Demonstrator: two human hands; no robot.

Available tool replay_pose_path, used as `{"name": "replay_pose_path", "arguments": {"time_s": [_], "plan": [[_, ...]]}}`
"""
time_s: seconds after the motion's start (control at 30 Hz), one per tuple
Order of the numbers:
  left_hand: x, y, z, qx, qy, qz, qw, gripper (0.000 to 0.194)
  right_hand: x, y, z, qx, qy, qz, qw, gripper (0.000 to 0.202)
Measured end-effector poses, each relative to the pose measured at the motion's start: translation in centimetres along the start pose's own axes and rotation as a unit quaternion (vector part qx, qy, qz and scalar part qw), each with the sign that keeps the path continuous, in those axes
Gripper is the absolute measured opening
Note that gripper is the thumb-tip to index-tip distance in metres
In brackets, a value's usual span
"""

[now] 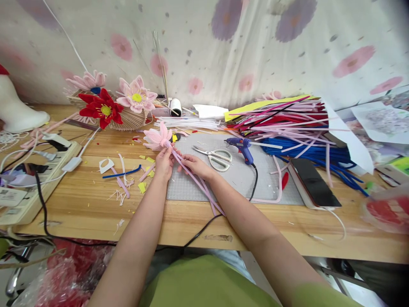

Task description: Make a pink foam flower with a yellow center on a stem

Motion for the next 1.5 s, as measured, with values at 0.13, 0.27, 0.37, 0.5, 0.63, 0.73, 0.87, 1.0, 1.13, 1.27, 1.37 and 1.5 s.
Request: {"name": "replay_pose_path", "arguments": {"time_s": [0.13,0.27,0.37,0.5,0.63,0.73,0.87,1.0,1.13,1.27,1.37,1.5], "plan": [[0.3,0.0,-0.1,-0.004,0.009,0.008,1.000,0.028,-0.5,-0.1,0.3,-0.028,-0.030,-0.037,0.998,0.024],[0.0,0.0,0.0,-0.005,0.004,0.016,1.000,0.029,-0.5,-0.1,0.3,-0.028,-0.029,-0.079,0.996,0.025],[-0.5,-0.1,0.0,0.000,-0.015,0.030,0.999,0.023,-0.1,0.0,0.1,-0.012,-0.001,-0.079,0.997,0.024],[-0.6,-0.3,0.0,-0.001,-0.020,0.039,0.999,0.015,-0.1,-0.1,-0.1,0.020,0.017,-0.064,0.998,0.024],[0.1,-0.4,0.0,-0.013,0.019,0.018,1.000,0.022,-0.4,-0.7,-0.4,0.073,0.025,-0.058,0.995,0.023],[0.5,-0.3,-0.1,-0.016,0.037,0.004,0.999,0.019,0.0,-1.0,-0.8,0.112,0.055,-0.038,0.991,0.024],[0.3,-0.5,-0.1,-0.005,0.021,-0.010,1.000,0.015,0.5,-0.9,-1.2,0.142,0.075,-0.013,0.987,0.025],[0.0,-0.8,0.0,0.004,0.001,-0.015,1.000,0.021,0.9,-0.8,-1.0,0.137,0.081,0.001,0.987,0.026],[0.7,-0.5,-0.1,-0.010,0.040,-0.018,0.999,0.021,0.6,-0.1,-0.7,0.098,0.074,0.034,0.992,0.027],[0.2,-0.8,0.1,0.020,0.024,0.008,0.999,0.015,0.1,-0.5,-1.0,0.110,0.083,0.043,0.989,0.028],[-0.4,-0.7,0.3,0.024,0.000,0.019,1.000,0.012,-0.3,-0.8,-1.6,0.120,0.083,0.028,0.989,0.027],[-1.0,-0.7,0.5,0.029,-0.024,0.046,0.998,0.012,-1.1,-1.1,-2.5,0.122,0.055,-0.024,0.991,0.025]]}}
Point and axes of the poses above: each hand's wrist, its own z-axis towards the middle knuckle, its own x-axis out of the palm, y = z × x, the point moved 10 cm from there along z, towards the middle knuckle, and after that the axes turned 2 degrees about z, right-handed, at the moved point
